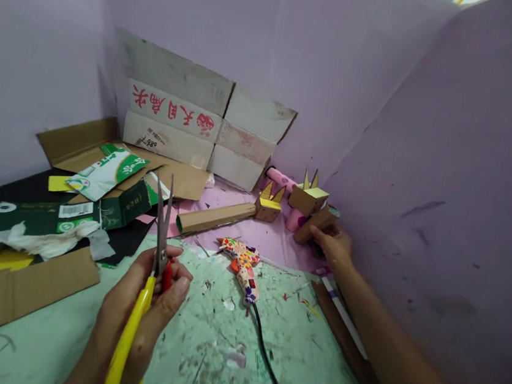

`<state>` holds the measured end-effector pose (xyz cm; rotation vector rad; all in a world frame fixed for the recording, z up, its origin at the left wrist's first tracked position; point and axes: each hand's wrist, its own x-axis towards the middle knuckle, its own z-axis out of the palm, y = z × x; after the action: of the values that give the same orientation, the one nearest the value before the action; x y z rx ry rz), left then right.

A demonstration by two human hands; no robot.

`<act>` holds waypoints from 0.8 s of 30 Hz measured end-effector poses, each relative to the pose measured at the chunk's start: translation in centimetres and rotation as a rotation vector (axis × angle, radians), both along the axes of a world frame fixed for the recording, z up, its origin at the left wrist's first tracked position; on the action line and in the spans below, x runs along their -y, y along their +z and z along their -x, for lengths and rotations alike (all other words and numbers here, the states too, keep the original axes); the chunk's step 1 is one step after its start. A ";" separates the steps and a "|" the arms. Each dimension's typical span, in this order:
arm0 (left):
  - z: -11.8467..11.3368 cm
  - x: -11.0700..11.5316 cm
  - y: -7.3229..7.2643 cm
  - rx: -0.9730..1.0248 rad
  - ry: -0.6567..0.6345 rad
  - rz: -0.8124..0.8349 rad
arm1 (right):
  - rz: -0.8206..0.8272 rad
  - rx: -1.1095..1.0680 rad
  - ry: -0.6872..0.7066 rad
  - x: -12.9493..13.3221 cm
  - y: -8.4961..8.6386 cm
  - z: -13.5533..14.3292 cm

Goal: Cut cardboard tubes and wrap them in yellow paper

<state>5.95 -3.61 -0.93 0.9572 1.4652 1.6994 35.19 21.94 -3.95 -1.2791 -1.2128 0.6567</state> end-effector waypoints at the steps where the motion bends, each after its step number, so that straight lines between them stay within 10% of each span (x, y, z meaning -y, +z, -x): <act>1: 0.0 0.1 0.0 0.006 -0.007 0.007 | 0.001 0.007 0.001 -0.1 -0.1 0.0; 24: -1.3 1.1 1.7 -0.043 0.015 0.191 | -0.021 0.217 -0.083 -1.1 -0.6 0.1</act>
<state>7.21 -4.68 0.74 0.8863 1.6329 1.5258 35.11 23.07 -4.59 -1.4031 -1.3308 0.4520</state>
